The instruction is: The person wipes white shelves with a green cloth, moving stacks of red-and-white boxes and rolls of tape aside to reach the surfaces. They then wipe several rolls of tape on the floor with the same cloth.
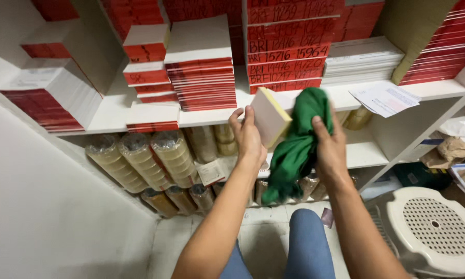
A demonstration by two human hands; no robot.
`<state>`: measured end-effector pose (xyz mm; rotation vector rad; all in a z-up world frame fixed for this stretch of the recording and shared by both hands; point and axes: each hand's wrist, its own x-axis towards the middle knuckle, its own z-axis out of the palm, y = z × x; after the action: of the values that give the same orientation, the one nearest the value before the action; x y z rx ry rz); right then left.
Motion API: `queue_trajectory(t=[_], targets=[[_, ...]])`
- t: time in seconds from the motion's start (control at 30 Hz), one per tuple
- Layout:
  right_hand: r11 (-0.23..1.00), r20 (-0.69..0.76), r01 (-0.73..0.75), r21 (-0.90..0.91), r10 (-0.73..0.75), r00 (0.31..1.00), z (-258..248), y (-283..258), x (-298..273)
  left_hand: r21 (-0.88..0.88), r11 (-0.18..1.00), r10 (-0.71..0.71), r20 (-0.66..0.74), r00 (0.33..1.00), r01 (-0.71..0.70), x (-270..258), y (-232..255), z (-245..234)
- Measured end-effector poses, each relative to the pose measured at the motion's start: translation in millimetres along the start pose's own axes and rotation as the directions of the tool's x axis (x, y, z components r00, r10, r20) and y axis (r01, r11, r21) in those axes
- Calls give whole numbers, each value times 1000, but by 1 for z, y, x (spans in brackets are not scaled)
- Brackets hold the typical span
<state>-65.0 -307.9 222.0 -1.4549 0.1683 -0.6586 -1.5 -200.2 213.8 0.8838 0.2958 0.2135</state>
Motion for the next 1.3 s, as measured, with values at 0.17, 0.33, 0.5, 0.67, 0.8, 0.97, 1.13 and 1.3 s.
queue_trajectory(t=[0.17,0.33,0.5,0.67,0.8,0.97,1.13,1.3], targets=[[987,175,82,-138,-57,983,4,6,-12,182,982,-86,146,986,59,-1,-1,9],[792,269,352,-499,-245,931,4,26,5,-111,919,-277,505,818,379,-2,-6,-8],[638,411,475,-606,-260,874,8,45,-19,-156,954,-204,279,938,254,45,-15,-15],[656,385,506,-559,-335,860,24,37,-22,104,981,-187,239,953,166,30,4,-24],[735,361,352,-579,-157,919,37,6,-15,268,963,-82,236,968,16,8,46,-24],[760,263,132,-637,53,963,52,10,-2,264,930,130,419,899,-257,17,50,-61],[916,256,-19,-401,132,958,67,-1,0,543,562,175,659,732,-623,1,97,-90],[958,347,27,-287,78,935,76,-17,4,579,237,406,671,620,-781,19,93,-96]])
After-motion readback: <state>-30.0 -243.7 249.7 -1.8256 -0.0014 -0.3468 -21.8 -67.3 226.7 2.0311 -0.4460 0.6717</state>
